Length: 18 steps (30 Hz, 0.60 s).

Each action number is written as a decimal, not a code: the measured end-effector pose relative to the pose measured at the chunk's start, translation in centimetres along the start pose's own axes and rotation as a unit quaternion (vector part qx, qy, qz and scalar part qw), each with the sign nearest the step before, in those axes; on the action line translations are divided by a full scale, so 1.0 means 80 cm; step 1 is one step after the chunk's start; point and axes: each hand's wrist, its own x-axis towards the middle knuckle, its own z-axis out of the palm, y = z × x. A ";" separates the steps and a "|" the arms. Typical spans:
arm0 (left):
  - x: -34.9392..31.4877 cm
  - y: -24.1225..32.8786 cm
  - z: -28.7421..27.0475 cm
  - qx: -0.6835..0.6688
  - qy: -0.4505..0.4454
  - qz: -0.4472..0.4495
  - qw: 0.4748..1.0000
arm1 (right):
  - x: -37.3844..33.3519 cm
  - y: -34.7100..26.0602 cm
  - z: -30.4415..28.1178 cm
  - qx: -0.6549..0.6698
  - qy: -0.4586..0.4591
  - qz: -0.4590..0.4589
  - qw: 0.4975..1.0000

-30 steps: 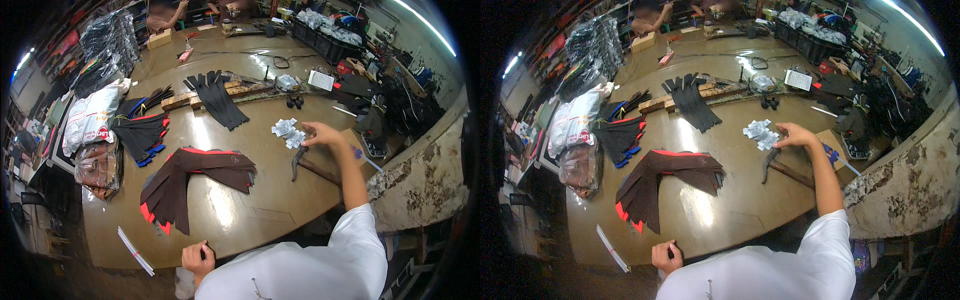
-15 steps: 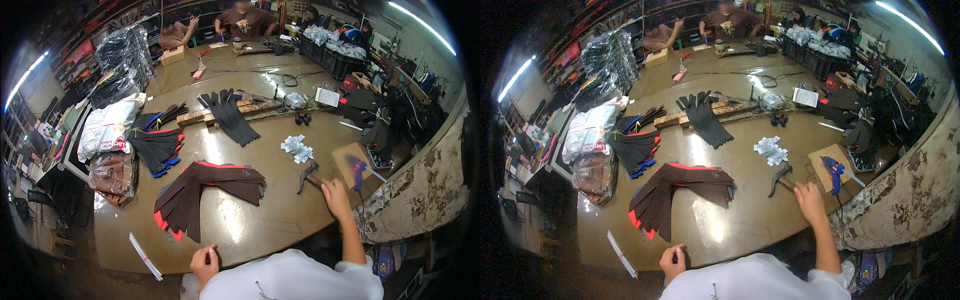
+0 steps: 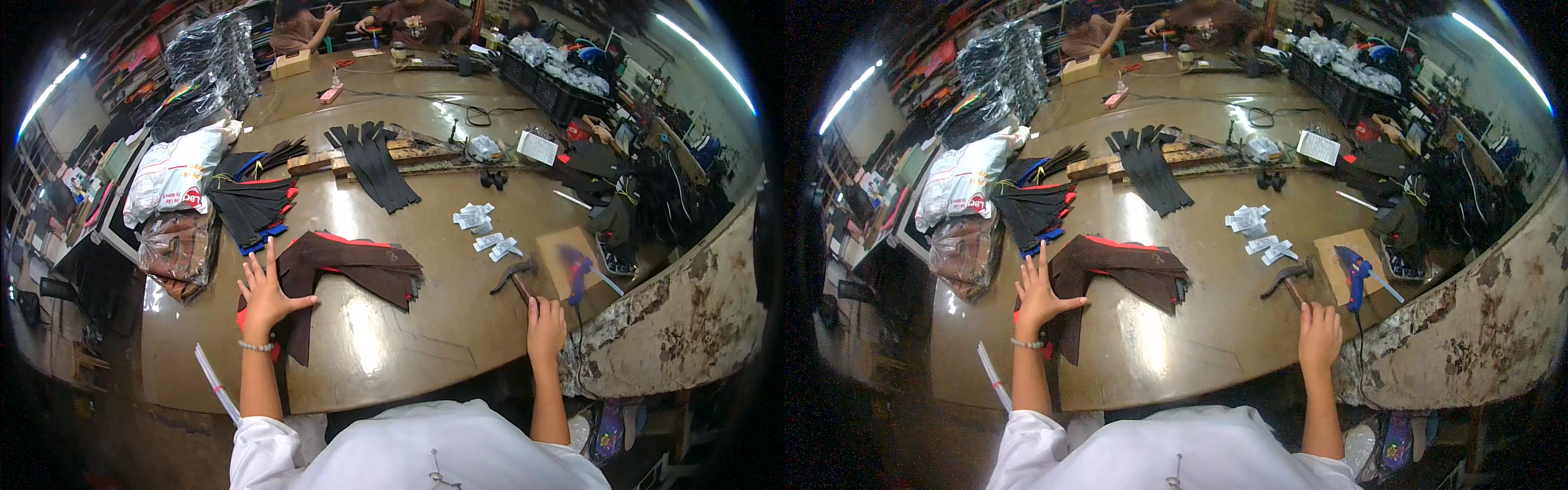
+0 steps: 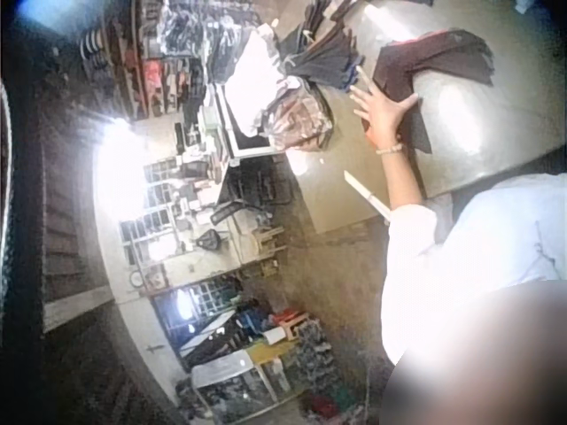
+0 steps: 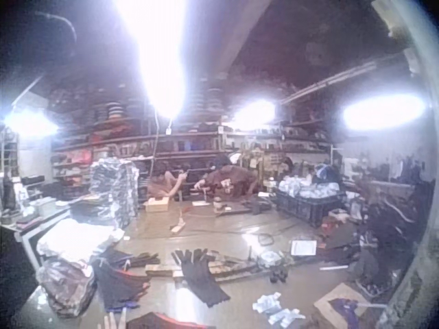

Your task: The person gathers and aligns multiple black and red fabric strips, then uses a hot glue gun to attach small rectangular pieces to the ends of the strips. The person repeatedly applies glue and presses the pieces into place, working on several strips in sequence.

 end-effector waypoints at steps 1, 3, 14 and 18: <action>0.005 -0.005 0.002 -0.008 -0.023 -0.012 1.000 | 0.000 0.002 -0.001 0.001 0.000 -0.004 1.000; 0.012 -0.011 0.004 -0.007 -0.027 -0.004 1.000 | -0.001 0.005 -0.005 0.018 -0.009 -0.013 1.000; 0.007 -0.011 0.031 0.002 0.088 0.061 0.994 | -0.014 0.004 -0.011 0.031 0.051 0.008 0.998; -0.014 0.010 0.034 0.030 0.040 0.016 0.999 | -0.010 0.008 -0.007 -0.011 -0.006 0.055 0.998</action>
